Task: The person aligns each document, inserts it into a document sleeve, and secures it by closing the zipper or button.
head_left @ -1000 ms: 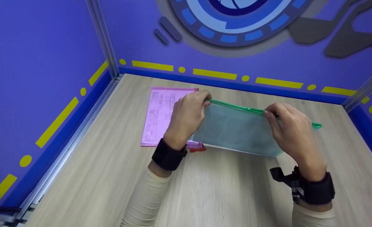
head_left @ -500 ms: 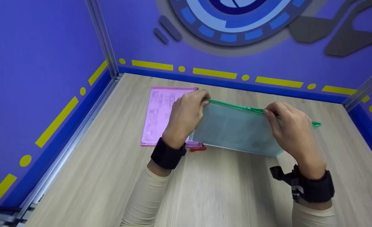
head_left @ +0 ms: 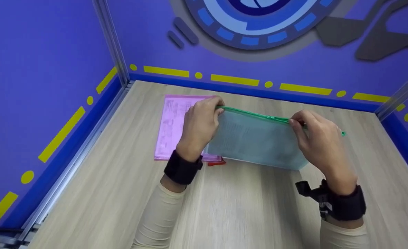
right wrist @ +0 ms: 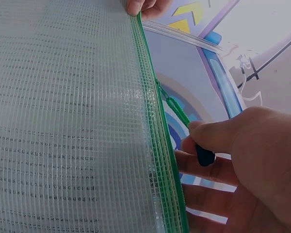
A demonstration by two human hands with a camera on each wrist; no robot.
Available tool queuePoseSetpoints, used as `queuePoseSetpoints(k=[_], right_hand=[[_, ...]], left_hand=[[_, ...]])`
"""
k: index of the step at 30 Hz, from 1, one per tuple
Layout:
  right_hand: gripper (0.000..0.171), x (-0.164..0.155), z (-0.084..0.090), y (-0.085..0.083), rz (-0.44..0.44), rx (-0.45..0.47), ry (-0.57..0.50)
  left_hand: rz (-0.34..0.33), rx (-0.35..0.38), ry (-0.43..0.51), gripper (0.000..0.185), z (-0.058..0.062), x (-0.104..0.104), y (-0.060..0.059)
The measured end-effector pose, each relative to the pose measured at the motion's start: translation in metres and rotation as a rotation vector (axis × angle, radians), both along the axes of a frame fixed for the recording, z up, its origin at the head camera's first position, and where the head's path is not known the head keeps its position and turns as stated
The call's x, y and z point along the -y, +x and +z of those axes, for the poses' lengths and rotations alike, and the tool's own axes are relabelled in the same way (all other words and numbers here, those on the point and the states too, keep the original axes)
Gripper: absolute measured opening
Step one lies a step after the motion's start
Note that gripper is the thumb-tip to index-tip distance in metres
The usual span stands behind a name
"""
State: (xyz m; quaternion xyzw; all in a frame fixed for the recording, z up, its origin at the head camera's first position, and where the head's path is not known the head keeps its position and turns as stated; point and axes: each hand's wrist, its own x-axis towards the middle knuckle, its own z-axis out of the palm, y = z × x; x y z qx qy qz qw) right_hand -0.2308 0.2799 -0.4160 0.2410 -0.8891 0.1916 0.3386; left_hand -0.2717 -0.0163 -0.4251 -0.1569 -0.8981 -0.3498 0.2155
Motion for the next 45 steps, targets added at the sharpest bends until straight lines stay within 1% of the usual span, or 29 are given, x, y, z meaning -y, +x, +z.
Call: queuePoseSetpoints(k=[6,13,26,30,36,45], right_hand=[[0.004,0.0,0.0,-0.001,0.003,-0.004,0.001],[0.004,0.004,-0.001,-0.002,0.01,-0.007,0.006],[0.003,-0.002,0.001,-0.002,-0.007,-0.003,-0.009],[0.004,-0.006,0.003,-0.002,-0.018,0.004,-0.01],[0.004,-0.012,0.005,-0.001,-0.044,0.004,-0.011],[0.002,-0.017,0.006,0.0,-0.054,0.02,-0.007]], left_hand=[[0.042,0.001,0.001,0.009,0.0,0.001,0.0],[0.084,0.021,0.039,0.008,0.002,0.002,-0.001],[0.1,0.045,0.065,0.009,0.002,0.004,-0.001],[0.086,0.036,0.064,0.009,0.003,0.005,-0.001],[0.095,0.017,0.068,0.011,0.002,0.008,-0.001],[0.09,0.015,0.074,0.012,0.001,0.01,-0.002]])
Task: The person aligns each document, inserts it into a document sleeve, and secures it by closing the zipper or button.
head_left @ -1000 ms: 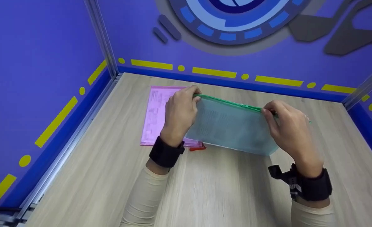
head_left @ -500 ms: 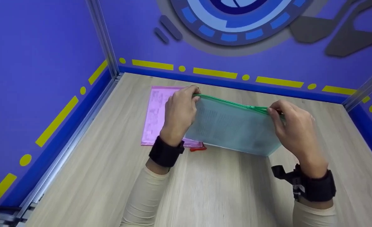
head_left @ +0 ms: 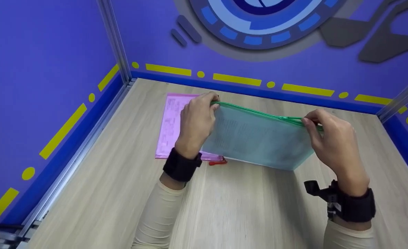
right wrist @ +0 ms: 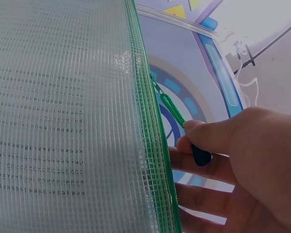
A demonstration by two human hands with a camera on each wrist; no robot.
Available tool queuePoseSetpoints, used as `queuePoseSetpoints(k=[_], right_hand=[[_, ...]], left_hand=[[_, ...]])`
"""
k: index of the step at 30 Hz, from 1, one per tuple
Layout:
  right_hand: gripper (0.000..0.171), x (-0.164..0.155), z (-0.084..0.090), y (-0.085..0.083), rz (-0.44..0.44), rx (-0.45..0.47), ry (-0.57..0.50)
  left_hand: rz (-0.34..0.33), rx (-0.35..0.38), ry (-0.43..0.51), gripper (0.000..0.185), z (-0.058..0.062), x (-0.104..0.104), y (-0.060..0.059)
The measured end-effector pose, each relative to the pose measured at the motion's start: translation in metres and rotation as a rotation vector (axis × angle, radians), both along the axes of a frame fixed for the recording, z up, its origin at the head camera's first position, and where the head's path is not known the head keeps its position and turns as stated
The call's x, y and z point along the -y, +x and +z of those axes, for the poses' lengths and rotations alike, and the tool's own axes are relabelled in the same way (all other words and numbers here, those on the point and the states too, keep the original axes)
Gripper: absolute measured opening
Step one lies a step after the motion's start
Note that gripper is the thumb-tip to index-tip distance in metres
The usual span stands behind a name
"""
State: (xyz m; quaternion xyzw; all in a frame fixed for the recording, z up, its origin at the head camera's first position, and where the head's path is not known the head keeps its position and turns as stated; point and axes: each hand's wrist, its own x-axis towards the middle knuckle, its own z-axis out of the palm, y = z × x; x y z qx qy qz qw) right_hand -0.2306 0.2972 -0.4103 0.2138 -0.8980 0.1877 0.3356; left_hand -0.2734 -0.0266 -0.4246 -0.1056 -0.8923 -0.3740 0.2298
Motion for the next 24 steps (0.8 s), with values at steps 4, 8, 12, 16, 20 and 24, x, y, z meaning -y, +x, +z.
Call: queuePoseSetpoints(k=[4,8,12,16,20,24], right_hand=[[0.005,-0.003,0.001,0.0,-0.006,0.003,-0.004],[0.005,-0.006,0.002,0.0,-0.008,-0.005,-0.017],[0.005,-0.008,0.002,0.0,-0.009,-0.014,-0.022],[0.005,-0.008,0.003,-0.001,-0.015,-0.018,-0.017],[0.006,-0.009,0.004,-0.001,-0.028,-0.02,-0.019],[0.008,-0.012,0.004,0.0,-0.045,-0.015,-0.026]], left_hand=[[0.012,0.011,0.0,0.013,0.0,0.0,-0.001],[0.015,0.018,0.001,0.014,0.0,0.0,-0.001],[0.019,0.018,0.004,0.013,0.0,0.001,-0.002],[0.024,0.02,-0.004,0.013,0.0,0.001,-0.002],[0.03,0.016,-0.013,0.013,0.0,0.002,-0.003],[0.032,0.017,-0.008,0.011,0.001,0.002,-0.002]])
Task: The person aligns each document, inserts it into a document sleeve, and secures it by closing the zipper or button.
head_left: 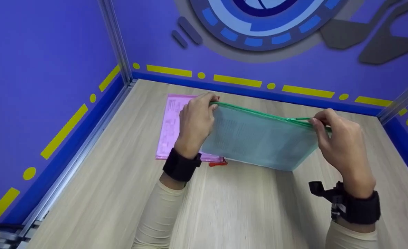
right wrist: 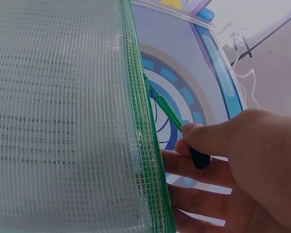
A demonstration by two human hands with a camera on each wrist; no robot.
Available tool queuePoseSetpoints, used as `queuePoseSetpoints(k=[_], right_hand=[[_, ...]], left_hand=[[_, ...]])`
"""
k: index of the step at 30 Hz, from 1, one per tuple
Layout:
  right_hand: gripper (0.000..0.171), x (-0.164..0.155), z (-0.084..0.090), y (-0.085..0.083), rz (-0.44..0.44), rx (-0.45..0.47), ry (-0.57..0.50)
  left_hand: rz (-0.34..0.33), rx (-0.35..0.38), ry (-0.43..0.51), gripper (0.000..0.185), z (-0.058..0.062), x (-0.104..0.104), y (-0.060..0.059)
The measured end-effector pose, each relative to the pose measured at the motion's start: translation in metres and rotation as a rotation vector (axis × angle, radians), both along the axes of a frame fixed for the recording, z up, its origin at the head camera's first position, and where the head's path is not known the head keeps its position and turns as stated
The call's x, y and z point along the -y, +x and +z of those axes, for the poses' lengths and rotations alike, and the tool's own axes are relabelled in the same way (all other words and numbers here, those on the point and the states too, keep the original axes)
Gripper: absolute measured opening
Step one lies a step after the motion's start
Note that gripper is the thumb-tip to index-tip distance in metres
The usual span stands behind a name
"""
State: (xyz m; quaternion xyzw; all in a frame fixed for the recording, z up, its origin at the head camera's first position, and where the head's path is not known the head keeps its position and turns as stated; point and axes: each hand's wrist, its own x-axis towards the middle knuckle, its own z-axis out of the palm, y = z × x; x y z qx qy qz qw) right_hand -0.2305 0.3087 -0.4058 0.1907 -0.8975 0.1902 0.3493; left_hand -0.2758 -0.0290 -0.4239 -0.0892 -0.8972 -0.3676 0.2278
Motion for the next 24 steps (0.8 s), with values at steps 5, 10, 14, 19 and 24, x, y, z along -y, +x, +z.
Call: queuePoseSetpoints(k=[5,10,14,19,24], right_hand=[[0.009,-0.004,0.0,0.0,-0.013,-0.008,-0.005],[0.012,-0.006,0.0,-0.001,-0.023,-0.03,0.005],[0.015,-0.008,0.001,0.0,-0.039,-0.023,-0.009],[0.017,-0.009,0.003,0.002,-0.058,-0.01,-0.04],[0.017,-0.013,0.003,0.003,-0.073,-0.026,-0.057]], left_hand=[[0.015,-0.004,0.001,0.013,0.0,0.003,0.0],[0.031,-0.015,0.012,0.015,0.001,0.005,0.001],[0.035,-0.025,0.019,0.014,0.001,0.005,0.0],[0.044,-0.028,0.03,0.013,0.0,0.006,-0.001],[0.076,-0.023,0.005,0.012,0.0,0.008,-0.002]])
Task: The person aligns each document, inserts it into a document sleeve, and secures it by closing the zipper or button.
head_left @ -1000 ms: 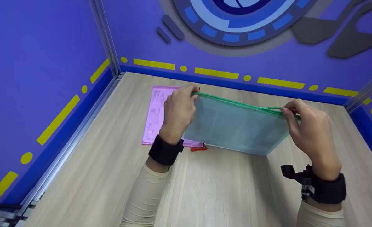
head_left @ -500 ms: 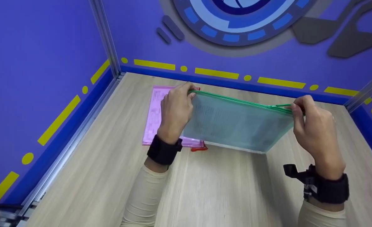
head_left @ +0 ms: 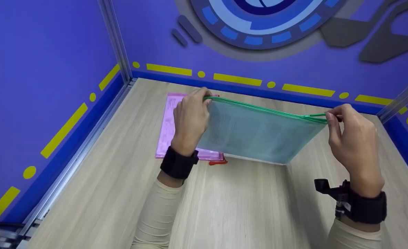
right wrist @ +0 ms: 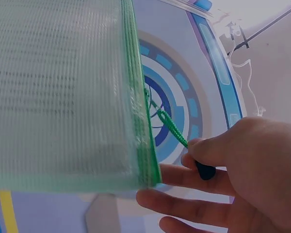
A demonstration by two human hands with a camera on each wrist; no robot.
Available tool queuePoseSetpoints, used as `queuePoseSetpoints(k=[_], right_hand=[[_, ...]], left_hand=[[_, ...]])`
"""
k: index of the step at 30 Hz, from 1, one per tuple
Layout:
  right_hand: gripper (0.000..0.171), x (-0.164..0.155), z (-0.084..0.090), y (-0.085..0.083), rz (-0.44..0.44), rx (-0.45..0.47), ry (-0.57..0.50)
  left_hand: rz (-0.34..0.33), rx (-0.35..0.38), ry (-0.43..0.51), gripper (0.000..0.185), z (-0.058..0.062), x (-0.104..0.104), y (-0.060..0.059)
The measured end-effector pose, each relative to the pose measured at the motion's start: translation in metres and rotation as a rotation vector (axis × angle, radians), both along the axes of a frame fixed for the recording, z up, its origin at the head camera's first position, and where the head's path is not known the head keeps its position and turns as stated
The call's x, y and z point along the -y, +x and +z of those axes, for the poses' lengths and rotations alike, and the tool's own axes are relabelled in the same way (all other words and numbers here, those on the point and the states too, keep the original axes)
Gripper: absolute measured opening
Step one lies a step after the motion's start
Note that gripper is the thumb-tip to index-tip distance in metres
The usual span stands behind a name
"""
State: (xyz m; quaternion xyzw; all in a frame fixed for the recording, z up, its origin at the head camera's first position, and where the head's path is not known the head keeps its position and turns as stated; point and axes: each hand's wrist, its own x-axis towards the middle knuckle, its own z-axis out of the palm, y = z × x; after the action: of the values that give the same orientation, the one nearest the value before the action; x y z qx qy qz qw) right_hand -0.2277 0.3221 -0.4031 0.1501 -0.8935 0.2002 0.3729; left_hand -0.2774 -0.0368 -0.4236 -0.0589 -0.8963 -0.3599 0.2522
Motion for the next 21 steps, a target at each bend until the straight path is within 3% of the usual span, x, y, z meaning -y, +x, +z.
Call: queuePoseSetpoints(k=[18,21], right_hand=[[0.029,-0.017,0.002,0.001,-0.291,0.046,-0.128],[0.03,-0.019,0.001,0.0,-0.317,0.068,-0.147]], left_hand=[[0.035,-0.02,0.014,0.017,0.002,0.008,-0.001],[0.006,-0.081,0.004,0.016,0.003,0.006,-0.001]])
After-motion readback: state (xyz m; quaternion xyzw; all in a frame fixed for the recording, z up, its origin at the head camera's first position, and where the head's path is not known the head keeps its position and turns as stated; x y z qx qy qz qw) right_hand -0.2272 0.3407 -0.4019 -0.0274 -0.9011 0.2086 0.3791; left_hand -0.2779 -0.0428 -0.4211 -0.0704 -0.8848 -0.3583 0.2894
